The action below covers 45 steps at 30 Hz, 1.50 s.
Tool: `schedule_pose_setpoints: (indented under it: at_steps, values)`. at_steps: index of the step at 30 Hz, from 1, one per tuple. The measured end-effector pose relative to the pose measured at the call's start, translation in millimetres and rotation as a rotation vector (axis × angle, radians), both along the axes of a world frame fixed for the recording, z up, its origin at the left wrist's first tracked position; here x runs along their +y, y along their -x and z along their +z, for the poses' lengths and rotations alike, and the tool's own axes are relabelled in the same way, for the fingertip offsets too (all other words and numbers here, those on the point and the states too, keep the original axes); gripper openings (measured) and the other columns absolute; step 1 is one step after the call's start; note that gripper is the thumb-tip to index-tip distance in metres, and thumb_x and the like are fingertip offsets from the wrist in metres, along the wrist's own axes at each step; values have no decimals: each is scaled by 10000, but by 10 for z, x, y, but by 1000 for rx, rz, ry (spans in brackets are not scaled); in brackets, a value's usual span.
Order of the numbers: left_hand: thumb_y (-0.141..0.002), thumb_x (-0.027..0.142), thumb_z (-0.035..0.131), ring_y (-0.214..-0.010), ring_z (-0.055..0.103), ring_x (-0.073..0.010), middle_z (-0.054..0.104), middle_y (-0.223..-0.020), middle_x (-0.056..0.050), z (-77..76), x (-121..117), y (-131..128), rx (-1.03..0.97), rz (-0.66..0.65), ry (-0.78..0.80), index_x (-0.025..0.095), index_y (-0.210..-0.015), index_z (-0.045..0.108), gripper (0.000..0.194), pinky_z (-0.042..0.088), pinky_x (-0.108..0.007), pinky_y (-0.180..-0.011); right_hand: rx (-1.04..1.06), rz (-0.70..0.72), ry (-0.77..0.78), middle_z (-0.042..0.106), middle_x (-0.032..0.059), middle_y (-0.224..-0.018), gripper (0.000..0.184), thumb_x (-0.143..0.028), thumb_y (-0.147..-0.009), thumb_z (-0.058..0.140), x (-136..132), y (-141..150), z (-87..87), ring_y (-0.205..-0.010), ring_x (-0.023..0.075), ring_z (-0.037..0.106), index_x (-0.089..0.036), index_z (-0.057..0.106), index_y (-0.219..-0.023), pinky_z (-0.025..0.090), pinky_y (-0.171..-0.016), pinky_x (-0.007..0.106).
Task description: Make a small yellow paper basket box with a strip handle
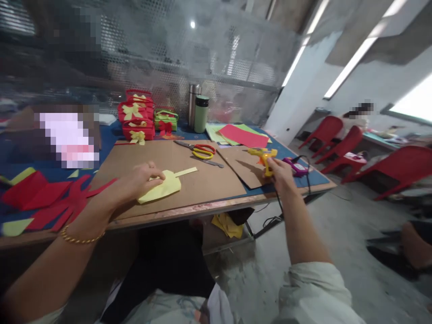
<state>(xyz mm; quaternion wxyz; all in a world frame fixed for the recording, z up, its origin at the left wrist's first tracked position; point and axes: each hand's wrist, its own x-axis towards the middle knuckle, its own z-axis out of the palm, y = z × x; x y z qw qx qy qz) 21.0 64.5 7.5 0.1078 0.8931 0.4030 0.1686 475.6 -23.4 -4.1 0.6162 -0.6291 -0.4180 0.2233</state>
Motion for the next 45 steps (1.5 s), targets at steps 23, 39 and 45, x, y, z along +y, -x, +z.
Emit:
schedule_pose_setpoints:
  at_steps: [23,39,45]
  values:
    - [-907,334,504,-891,637,-221,643,-955,-79,74,24,-4,113,57,8,230,-939,815,329,495,-330,-852,-1241,-34,29,661,98,-981,420,-150,-893,610,259,13,-371,-909,248,597,-263,791,-1255,476,-866,389]
    - [-943,248,519,-846,597,-200,618,-912,-68,69,-98,-36,38,-9,6,197,-835,774,282,466,-330,-805,-916,518,-168,773,89,-949,214,-254,-953,613,610,1531,100,-884,247,703,-241,826,-939,540,-837,385]
    - [-963,240,502,-865,592,-214,588,-929,-77,51,-142,-66,24,-4,6,188,-862,771,292,464,-347,-824,-1047,638,-138,735,108,-958,156,-184,-897,662,882,1688,-53,-957,248,665,-200,810,-943,520,-884,402]
